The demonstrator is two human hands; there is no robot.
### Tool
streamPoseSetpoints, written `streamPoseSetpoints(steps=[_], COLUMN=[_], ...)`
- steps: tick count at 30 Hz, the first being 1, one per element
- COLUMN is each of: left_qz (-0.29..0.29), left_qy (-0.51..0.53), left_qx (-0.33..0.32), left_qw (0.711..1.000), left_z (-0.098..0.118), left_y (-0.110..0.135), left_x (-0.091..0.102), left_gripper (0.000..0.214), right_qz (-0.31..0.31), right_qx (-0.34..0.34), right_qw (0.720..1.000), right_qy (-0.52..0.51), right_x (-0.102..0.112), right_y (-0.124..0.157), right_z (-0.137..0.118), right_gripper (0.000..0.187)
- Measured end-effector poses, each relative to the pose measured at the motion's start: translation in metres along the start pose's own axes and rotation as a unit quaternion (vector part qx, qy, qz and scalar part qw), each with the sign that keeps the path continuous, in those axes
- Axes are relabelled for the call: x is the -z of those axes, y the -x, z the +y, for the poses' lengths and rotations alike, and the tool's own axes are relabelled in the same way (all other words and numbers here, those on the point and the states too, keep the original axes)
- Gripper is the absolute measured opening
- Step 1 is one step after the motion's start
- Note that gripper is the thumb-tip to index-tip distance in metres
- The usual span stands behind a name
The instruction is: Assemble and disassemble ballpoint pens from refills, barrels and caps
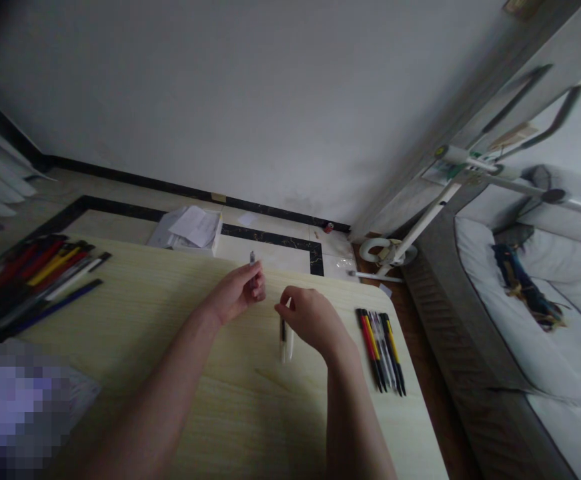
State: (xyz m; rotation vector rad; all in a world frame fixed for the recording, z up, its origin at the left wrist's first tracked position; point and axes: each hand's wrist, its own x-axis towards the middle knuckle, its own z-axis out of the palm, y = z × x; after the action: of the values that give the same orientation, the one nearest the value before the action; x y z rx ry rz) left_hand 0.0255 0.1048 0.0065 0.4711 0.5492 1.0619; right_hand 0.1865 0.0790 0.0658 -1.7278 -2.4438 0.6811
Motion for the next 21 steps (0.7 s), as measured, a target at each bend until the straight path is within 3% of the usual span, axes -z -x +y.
streamPoseSetpoints(steps=[5,12,15,21], left_qz=[0.004,0.007,0.007,0.005], left_qy=[0.006,-0.010,-0.017,-0.017], left_qx=[0.002,0.005,0.007,0.009], left_qw=[1.000,1.000,1.000,1.000], left_z=[0.000,-0.001,-0.001,-0.001], left_y=[0.000,0.000,0.000,0.000], left_x=[0.000,0.004,0.004,0.005], left_gripper=[0.029,0.025,0.026,0.028], right_qz=[0.010,0.019,-0.037,-0.143], right_qx=[-0.003,-0.066,-0.087,-0.107], right_qw=[1.000,0.997,0.995,0.981], right_qy=[-0.007,0.032,0.015,-0.075], right_x=[0.001,0.011,0.012,0.005], right_y=[-0.001,0.003,0.005,0.006], right_z=[0.004,0.027,0.034,0.036], right_gripper=[0.016,0.025,0.025,0.006])
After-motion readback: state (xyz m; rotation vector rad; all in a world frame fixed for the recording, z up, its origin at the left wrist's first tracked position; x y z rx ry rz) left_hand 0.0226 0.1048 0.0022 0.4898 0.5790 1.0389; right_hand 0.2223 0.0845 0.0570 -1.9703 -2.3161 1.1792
